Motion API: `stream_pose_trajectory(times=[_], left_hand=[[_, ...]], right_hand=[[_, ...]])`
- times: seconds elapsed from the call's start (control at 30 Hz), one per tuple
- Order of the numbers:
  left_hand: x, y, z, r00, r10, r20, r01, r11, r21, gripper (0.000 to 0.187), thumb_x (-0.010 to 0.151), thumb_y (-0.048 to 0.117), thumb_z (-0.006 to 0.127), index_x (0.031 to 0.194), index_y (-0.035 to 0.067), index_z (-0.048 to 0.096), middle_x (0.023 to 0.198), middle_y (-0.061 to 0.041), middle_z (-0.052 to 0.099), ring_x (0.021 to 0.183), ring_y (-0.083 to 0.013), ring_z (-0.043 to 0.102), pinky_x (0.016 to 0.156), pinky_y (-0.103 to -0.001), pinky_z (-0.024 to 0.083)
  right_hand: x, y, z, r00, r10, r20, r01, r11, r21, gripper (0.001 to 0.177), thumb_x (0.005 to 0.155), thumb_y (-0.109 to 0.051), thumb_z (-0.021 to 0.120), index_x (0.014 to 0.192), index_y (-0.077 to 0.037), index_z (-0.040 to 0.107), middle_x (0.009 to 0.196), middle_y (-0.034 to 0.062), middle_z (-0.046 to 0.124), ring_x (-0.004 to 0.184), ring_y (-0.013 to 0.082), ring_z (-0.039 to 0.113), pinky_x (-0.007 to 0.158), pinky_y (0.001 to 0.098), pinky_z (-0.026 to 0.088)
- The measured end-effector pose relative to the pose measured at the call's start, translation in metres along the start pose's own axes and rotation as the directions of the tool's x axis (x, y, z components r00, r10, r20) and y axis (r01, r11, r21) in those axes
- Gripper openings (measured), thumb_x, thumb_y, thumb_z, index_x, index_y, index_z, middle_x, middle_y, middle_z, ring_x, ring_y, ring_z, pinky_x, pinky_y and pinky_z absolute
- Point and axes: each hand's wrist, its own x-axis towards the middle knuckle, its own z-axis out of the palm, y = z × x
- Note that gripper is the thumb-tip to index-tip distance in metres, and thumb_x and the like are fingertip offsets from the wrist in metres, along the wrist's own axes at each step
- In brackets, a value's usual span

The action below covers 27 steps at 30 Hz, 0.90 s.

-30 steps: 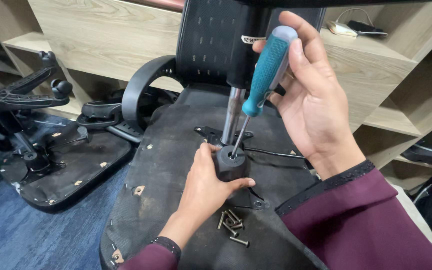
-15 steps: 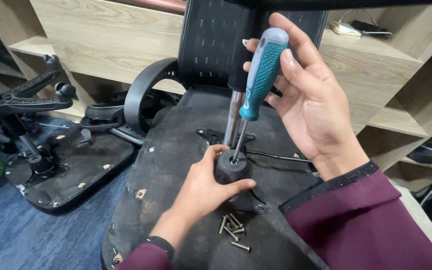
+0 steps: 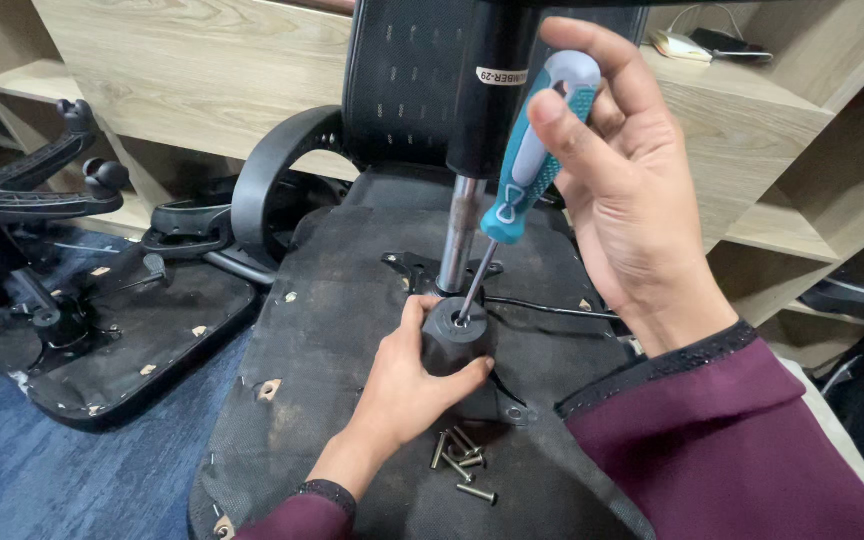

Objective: The person uses a screwdriver to tighten screws on the underside of an office chair seat, securing the central gas lift column to the seat base. They repeatedly adjust the screwdriver and reposition their hands to tighten multiple fasteners around the central mounting plate.

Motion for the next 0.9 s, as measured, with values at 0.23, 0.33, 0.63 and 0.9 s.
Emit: stream_pose_trajectory(times=[0.23,0.33,0.63,0.9], left_hand=[[-0.008,-0.003,0.012,0.993,0.027,-0.111,-0.024,0.999,0.029,0.072,0.073,0.031,0.083,0.131,0.009,0.047,0.114,-0.014,0.071,0.112,-0.0303,0.069,0.096,-0.042,0.050],[-0.004,-0.005,0.011,0.997,-0.002,-0.082,0.001,1.000,-0.010,0.070,0.071,0.031,0.082,0.129,0.010,0.049,0.111,-0.012,0.074,0.110,-0.0276,0.072,0.096,-0.039,0.052],[-0.002,-0.008,0.010,0.997,0.007,-0.076,-0.008,1.000,-0.007,0.073,0.069,0.030,0.083,0.132,0.009,0.050,0.112,-0.011,0.076,0.109,-0.0245,0.073,0.097,-0.036,0.052],[0.020,-0.012,-0.021,0.930,-0.096,0.354,0.182,0.959,-0.218,0.078,0.066,0.025,0.083,0.138,0.015,0.056,0.111,-0.006,0.070,0.109,-0.0191,0.066,0.097,-0.034,0.050]], right_hand=[[0.002,-0.015,0.004,0.981,0.187,-0.046,-0.178,0.972,0.150,0.048,0.102,-0.022,0.059,0.147,-0.011,0.046,0.122,0.0070,0.072,0.107,0.0138,0.071,0.097,0.0306,0.058],[-0.001,-0.004,-0.001,0.998,0.069,0.005,-0.069,0.993,0.100,0.048,0.113,-0.015,0.061,0.156,-0.012,0.042,0.120,0.0050,0.062,0.108,0.0124,0.065,0.105,0.0353,0.057],[0.002,-0.007,-0.002,0.986,0.167,-0.018,-0.161,0.968,0.192,0.046,0.109,-0.023,0.048,0.153,-0.012,0.043,0.130,0.0086,0.069,0.113,0.0159,0.068,0.099,0.0353,0.056],[0.001,-0.002,-0.009,0.993,0.088,-0.076,-0.081,0.993,0.084,0.041,0.109,-0.007,0.068,0.145,-0.015,0.051,0.118,0.0014,0.062,0.115,0.0120,0.062,0.102,0.0356,0.053]])
